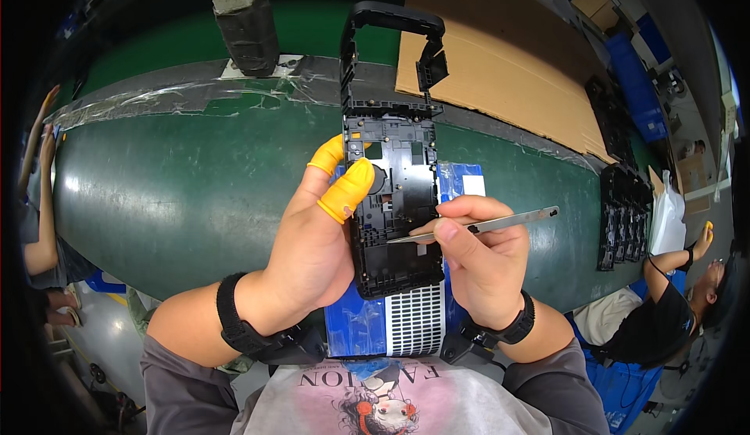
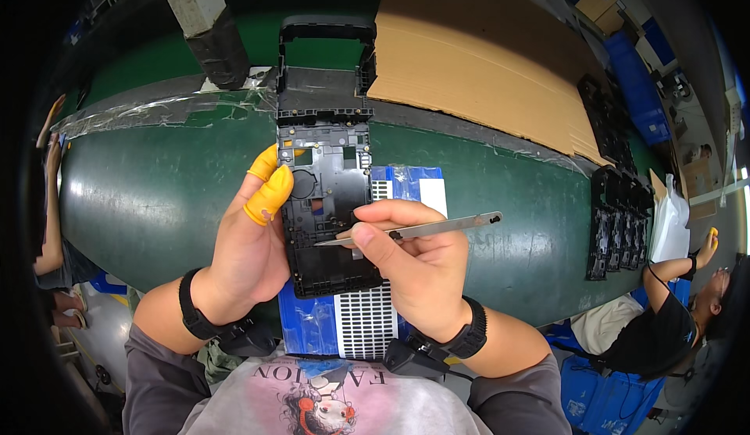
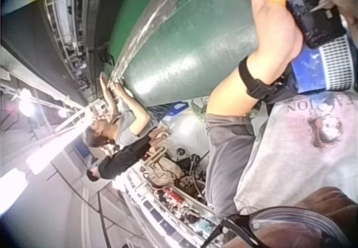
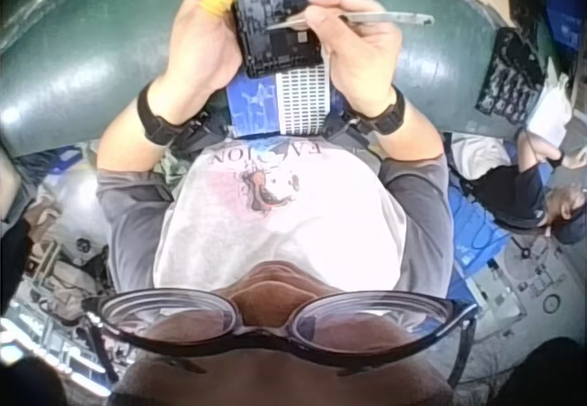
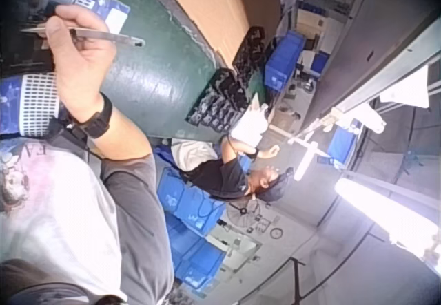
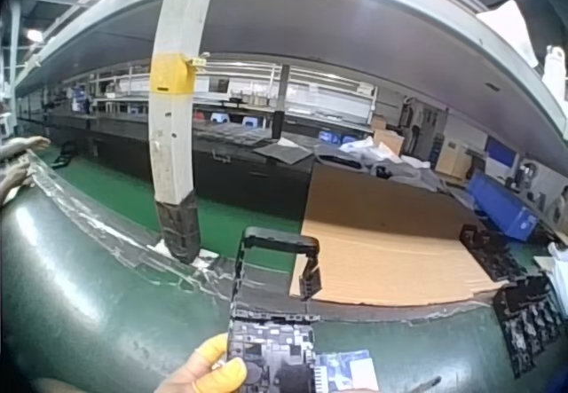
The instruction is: The person is using tweezers and a stylus to assemble or inspect small electronic components on a plastic chassis at a production line station.
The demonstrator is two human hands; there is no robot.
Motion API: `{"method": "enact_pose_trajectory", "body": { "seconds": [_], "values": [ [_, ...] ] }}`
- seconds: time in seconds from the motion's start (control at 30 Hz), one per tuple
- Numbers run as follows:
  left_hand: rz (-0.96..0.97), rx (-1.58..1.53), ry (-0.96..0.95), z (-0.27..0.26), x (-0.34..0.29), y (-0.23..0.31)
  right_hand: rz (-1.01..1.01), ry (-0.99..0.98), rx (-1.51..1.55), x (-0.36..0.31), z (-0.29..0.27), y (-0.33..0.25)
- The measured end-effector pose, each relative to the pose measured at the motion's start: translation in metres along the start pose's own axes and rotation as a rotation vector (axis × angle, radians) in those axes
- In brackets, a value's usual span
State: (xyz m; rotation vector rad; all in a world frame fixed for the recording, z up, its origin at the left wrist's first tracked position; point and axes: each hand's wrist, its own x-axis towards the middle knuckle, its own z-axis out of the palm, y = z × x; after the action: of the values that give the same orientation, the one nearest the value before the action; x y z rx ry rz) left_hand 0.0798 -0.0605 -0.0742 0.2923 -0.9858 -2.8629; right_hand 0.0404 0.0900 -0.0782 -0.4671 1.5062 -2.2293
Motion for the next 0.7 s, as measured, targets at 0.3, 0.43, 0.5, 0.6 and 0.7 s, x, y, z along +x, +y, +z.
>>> {"method": "enact_pose_trajectory", "body": {
  "seconds": [0.3, 0.43, 0.5, 0.6, 0.7],
  "values": [
    [0.006, 0.079, -0.02, -0.0009, -0.0003, -0.0002, -0.002, 0.026, -0.037, 0.0003, 0.0006, 0.0029],
    [-0.002, 0.009, -0.025, 0.0003, -0.0006, 0.001, -0.014, 0.026, -0.038, 0.0004, 0.0001, 0.0025],
    [0.015, 0.091, -0.136, -0.0039, -0.0007, 0.0014, -0.016, 0.018, -0.052, 0.0008, -0.0007, 0.0017],
    [0.037, 0.206, -0.126, -0.0012, -0.0018, 0.0017, -0.022, 0.024, -0.048, 0.0012, -0.0015, 0.0006],
    [0.079, 0.255, -0.145, -0.0043, 0.0007, -0.0022, -0.041, 0.032, -0.059, 0.0021, -0.0005, 0.0009]
  ]
}}
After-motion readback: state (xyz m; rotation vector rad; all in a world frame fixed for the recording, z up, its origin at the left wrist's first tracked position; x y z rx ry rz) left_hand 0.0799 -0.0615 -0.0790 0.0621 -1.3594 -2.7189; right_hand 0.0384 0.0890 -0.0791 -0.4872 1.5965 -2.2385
